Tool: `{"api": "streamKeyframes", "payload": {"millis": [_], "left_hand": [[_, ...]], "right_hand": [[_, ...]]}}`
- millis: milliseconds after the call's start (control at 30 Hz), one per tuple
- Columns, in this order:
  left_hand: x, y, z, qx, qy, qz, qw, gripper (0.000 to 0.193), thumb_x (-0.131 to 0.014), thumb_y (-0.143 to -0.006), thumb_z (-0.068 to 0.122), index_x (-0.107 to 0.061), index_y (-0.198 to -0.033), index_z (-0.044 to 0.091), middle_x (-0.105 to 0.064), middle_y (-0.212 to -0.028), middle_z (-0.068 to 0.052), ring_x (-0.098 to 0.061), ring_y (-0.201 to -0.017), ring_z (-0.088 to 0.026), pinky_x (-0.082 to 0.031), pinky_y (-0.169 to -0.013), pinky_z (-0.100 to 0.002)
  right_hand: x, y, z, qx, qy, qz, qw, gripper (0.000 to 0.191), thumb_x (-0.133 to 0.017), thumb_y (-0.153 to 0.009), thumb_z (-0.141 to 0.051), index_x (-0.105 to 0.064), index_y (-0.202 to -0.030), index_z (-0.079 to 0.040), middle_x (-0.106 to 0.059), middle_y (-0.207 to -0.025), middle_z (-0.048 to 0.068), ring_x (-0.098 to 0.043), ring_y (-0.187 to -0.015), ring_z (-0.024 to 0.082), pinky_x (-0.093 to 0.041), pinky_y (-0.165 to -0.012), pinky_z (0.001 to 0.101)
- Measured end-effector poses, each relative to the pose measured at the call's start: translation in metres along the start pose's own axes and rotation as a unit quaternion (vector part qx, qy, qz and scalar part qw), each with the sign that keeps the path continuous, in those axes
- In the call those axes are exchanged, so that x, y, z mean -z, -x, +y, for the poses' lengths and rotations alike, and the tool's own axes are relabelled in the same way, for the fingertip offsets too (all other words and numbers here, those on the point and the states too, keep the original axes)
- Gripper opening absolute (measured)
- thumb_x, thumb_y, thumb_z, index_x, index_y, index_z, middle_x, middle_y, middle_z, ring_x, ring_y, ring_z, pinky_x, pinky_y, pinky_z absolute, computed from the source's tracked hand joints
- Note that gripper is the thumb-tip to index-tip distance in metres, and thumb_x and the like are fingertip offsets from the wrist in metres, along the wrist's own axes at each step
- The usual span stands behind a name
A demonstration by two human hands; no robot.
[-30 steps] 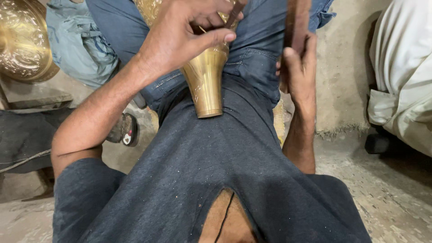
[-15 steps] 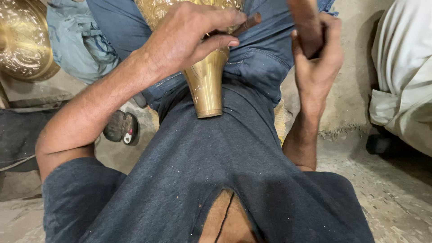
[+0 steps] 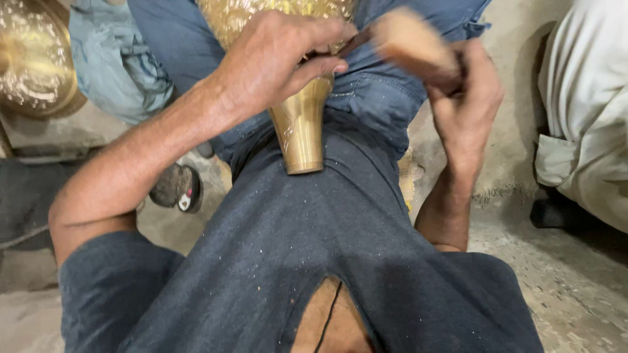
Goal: The person sits cross-legged on the floor with a large engraved brass vessel braced on their lap. They first rub and scrape the embossed surface with a flat metal blade, then hold a punch against the raised decoration and strike it with a wooden mallet to chase and refine the brass relief.
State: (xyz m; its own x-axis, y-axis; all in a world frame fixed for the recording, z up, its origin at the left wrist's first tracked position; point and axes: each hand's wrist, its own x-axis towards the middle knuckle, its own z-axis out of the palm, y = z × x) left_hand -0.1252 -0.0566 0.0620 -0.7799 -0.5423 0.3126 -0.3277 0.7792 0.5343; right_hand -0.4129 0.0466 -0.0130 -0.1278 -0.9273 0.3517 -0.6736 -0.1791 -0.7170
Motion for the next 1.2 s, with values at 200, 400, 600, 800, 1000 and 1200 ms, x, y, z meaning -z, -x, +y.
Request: {"api": "streamKeyframes", "payload": {"millis": [200, 400, 600, 800, 1000, 1200], "left_hand": [[0.003, 0.002, -0.002, 0.042, 0.003, -0.018, 0.999, 0.034, -0.081, -0.104, 0.023, -0.066, -0.128, 0.005, -0.076, -0.099, -0.012, -0.077, -0.093, -0.026, -0.06, -0.079, -0.039], [0.004, 0.008, -0.007, 0.007, -0.002, -0.004, 1.0, 0.033, -0.079, -0.105, 0.02, -0.066, -0.132, 0.006, -0.076, -0.102, -0.013, -0.076, -0.093, -0.026, -0.06, -0.08, -0.04], [0.002, 0.011, -0.01, 0.002, 0.013, 0.01, 1.0, 0.035, -0.079, -0.105, 0.02, -0.065, -0.134, 0.006, -0.076, -0.104, -0.011, -0.077, -0.094, -0.023, -0.062, -0.08, -0.036], [0.004, 0.014, -0.011, 0.019, 0.016, -0.001, 1.0, 0.034, -0.081, -0.104, 0.023, -0.065, -0.13, 0.008, -0.077, -0.102, -0.01, -0.078, -0.092, -0.024, -0.061, -0.078, -0.037], [0.008, 0.015, -0.01, -0.006, 0.018, 0.005, 1.0, 0.034, -0.078, -0.105, 0.022, -0.064, -0.133, 0.007, -0.075, -0.106, -0.011, -0.077, -0.095, -0.026, -0.061, -0.08, -0.038], [0.008, 0.015, -0.01, 0.003, 0.008, 0.006, 1.0, 0.036, -0.079, -0.104, 0.023, -0.066, -0.134, 0.006, -0.076, -0.108, -0.012, -0.077, -0.096, -0.026, -0.062, -0.082, -0.039]], "right_hand": [[0.009, -0.004, 0.0, 0.056, 0.14, -0.056, 0.987, 0.039, -0.084, -0.085, 0.002, -0.057, -0.113, -0.001, -0.064, -0.095, 0.016, -0.062, -0.092, 0.035, -0.049, -0.082, 0.0448], [0.007, -0.018, -0.021, -0.099, -0.055, 0.015, 0.993, 0.028, -0.081, -0.094, -0.005, -0.06, -0.112, -0.001, -0.067, -0.092, 0.015, -0.062, -0.083, 0.033, -0.05, -0.076, 0.0424], [0.007, -0.018, -0.02, -0.008, -0.062, -0.006, 0.998, 0.029, -0.074, -0.098, 0.002, -0.054, -0.119, 0.005, -0.064, -0.099, 0.011, -0.065, -0.091, 0.019, -0.054, -0.079, 0.0368], [0.003, -0.015, 0.003, 0.028, 0.031, -0.04, 0.998, 0.031, -0.075, -0.093, 0.005, -0.058, -0.118, 0.002, -0.065, -0.1, 0.012, -0.062, -0.084, 0.022, -0.05, -0.074, 0.0351], [0.003, -0.013, -0.006, 0.019, 0.001, -0.029, 0.999, 0.029, -0.081, -0.097, 0.003, -0.057, -0.112, 0.002, -0.063, -0.096, 0.011, -0.06, -0.084, 0.02, -0.049, -0.077, 0.0362], [0.009, -0.021, -0.023, 0.034, 0.087, -0.024, 0.995, 0.035, -0.084, -0.091, 0.0, -0.055, -0.112, -0.001, -0.063, -0.092, 0.014, -0.058, -0.085, 0.032, -0.048, -0.077, 0.0424]]}}
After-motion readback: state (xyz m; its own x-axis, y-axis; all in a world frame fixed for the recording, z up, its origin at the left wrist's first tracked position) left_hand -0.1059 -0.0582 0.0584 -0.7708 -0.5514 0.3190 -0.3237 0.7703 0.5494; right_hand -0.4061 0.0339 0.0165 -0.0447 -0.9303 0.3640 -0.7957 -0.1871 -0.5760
